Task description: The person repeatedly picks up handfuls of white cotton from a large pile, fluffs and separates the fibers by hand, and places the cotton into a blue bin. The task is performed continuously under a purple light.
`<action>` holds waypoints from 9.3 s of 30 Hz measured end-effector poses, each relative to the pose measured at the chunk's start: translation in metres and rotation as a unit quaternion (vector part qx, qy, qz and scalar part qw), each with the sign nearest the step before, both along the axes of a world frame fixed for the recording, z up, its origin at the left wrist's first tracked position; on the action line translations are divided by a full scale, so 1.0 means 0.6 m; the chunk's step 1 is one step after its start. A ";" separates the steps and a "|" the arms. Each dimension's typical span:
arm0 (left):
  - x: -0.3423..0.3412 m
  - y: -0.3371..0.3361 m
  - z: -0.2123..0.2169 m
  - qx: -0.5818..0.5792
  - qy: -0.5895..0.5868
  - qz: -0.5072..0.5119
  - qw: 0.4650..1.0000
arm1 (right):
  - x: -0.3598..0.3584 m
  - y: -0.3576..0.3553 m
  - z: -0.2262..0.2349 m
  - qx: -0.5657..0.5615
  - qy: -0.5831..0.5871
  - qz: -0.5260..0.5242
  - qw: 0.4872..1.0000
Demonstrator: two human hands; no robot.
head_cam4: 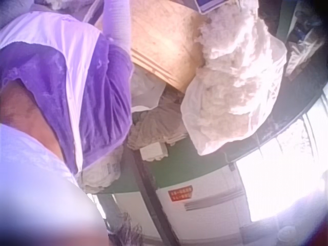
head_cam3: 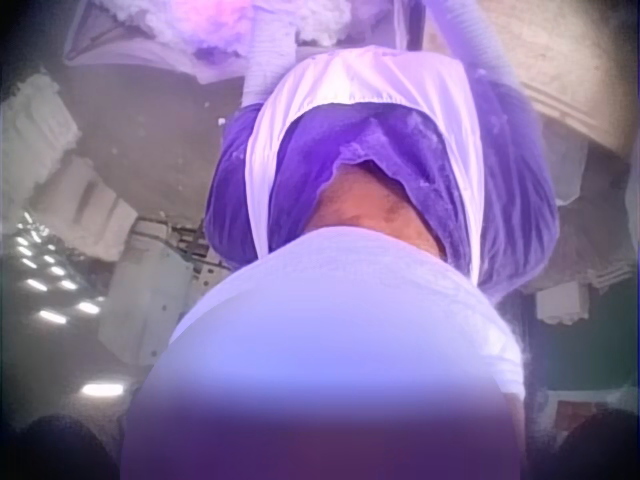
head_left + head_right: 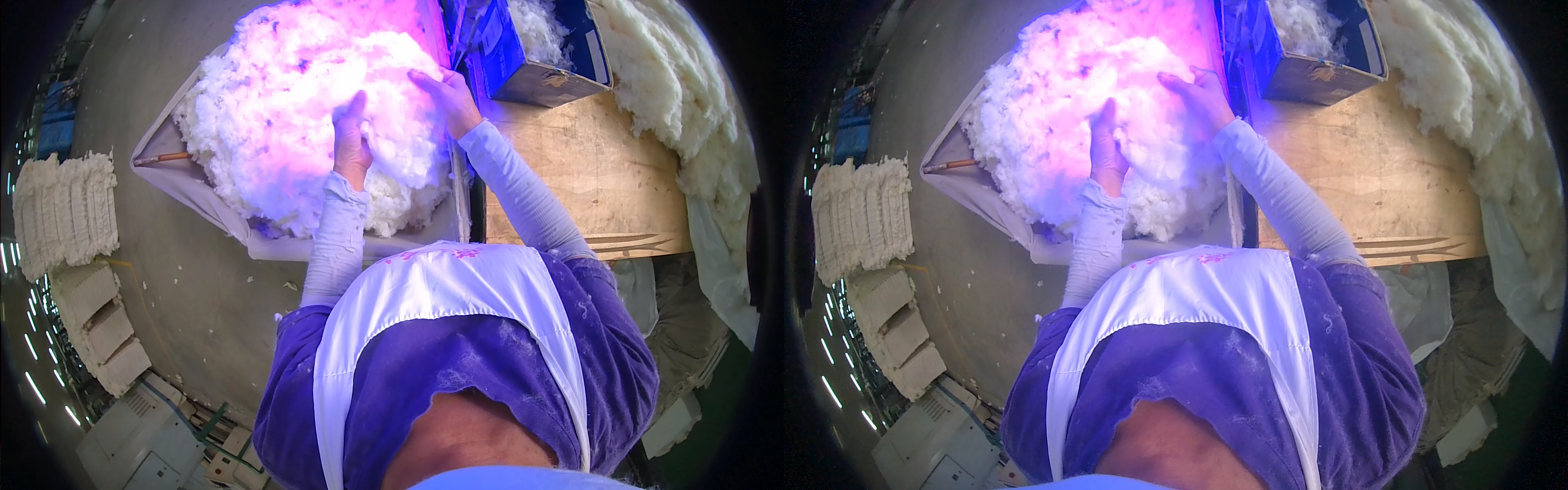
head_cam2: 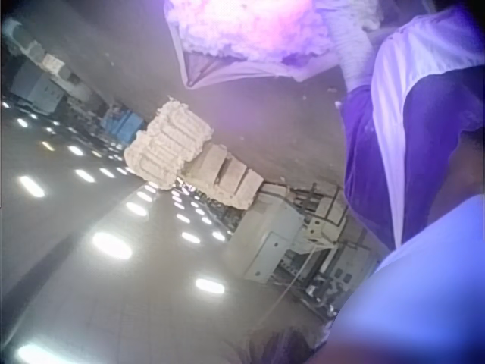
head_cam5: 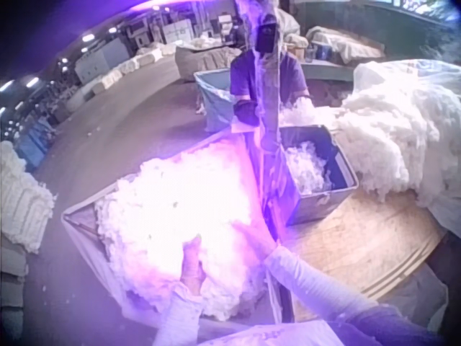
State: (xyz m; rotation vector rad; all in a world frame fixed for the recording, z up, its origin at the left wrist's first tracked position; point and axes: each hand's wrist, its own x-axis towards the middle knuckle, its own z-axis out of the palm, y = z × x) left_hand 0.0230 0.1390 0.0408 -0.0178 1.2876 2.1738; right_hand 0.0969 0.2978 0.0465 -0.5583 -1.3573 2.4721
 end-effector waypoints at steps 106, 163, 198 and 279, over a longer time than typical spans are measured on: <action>0.022 0.002 0.007 0.117 -0.057 -0.075 0.989 | 0.017 0.009 -0.004 0.342 0.058 -0.120 0.930; -0.020 -0.015 -0.005 0.047 -0.076 0.083 0.993 | 0.037 0.023 -0.030 -0.021 -0.019 -0.129 0.991; 0.010 -0.005 -0.044 -0.163 0.064 -0.083 0.981 | 0.023 -0.002 0.007 0.382 0.054 -0.112 0.916; 0.016 -0.034 -0.059 0.274 -0.089 -0.130 0.949 | 0.058 -0.005 0.006 -0.021 0.021 -0.050 0.998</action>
